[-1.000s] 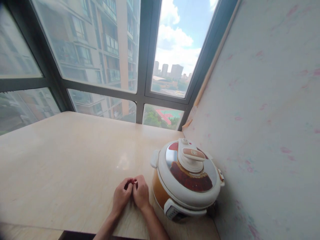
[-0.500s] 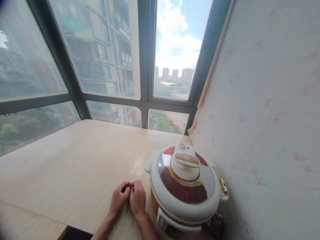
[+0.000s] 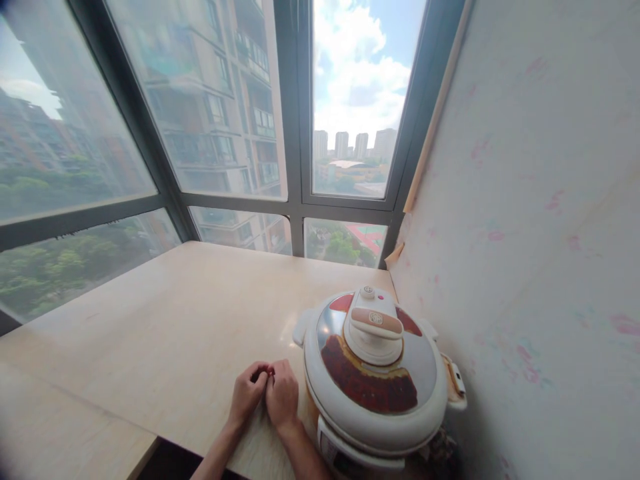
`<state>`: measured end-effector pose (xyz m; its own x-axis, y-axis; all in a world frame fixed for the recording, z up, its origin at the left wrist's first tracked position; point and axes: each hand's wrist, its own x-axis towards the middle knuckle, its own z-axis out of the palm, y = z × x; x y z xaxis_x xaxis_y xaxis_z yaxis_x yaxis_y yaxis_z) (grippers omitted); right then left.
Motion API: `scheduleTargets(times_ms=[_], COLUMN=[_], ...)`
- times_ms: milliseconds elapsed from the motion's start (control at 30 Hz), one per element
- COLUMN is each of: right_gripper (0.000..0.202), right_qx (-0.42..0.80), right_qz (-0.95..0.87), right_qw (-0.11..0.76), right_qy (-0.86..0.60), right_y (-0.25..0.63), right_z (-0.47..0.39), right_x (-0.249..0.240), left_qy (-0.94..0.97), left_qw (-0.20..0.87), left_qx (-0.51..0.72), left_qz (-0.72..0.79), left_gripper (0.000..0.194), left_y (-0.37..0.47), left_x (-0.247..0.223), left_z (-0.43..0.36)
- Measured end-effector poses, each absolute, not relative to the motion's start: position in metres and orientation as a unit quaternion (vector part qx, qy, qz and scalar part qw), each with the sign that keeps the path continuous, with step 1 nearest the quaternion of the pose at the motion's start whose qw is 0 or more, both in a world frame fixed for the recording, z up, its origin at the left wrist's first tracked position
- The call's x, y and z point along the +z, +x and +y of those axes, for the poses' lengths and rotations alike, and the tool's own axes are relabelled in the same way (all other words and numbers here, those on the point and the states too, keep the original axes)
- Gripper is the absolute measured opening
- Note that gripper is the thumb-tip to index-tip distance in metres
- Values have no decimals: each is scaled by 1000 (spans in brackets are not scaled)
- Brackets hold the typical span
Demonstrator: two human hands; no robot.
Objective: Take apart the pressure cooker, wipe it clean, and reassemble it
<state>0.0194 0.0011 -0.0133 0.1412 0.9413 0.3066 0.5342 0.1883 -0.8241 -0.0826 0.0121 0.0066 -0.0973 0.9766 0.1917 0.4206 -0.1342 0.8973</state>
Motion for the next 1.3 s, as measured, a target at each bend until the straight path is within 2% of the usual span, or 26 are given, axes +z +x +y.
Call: scheduleTargets(times_ms=[733, 1300], right_gripper=[23, 19], right_qx=[212, 226], right_qz=[-637, -637], right_qw=[421, 434], right_qy=[-610, -596], right_y=[21, 29], right_z=[0, -3], right_x=[-10, -11], left_qy=[605, 605], left_qw=[316, 345], left_qx=[453, 441], left_qz=[573, 567], left_gripper=[21, 24], left_y=[-85, -89], left_x=[2, 0], left_z=[15, 13])
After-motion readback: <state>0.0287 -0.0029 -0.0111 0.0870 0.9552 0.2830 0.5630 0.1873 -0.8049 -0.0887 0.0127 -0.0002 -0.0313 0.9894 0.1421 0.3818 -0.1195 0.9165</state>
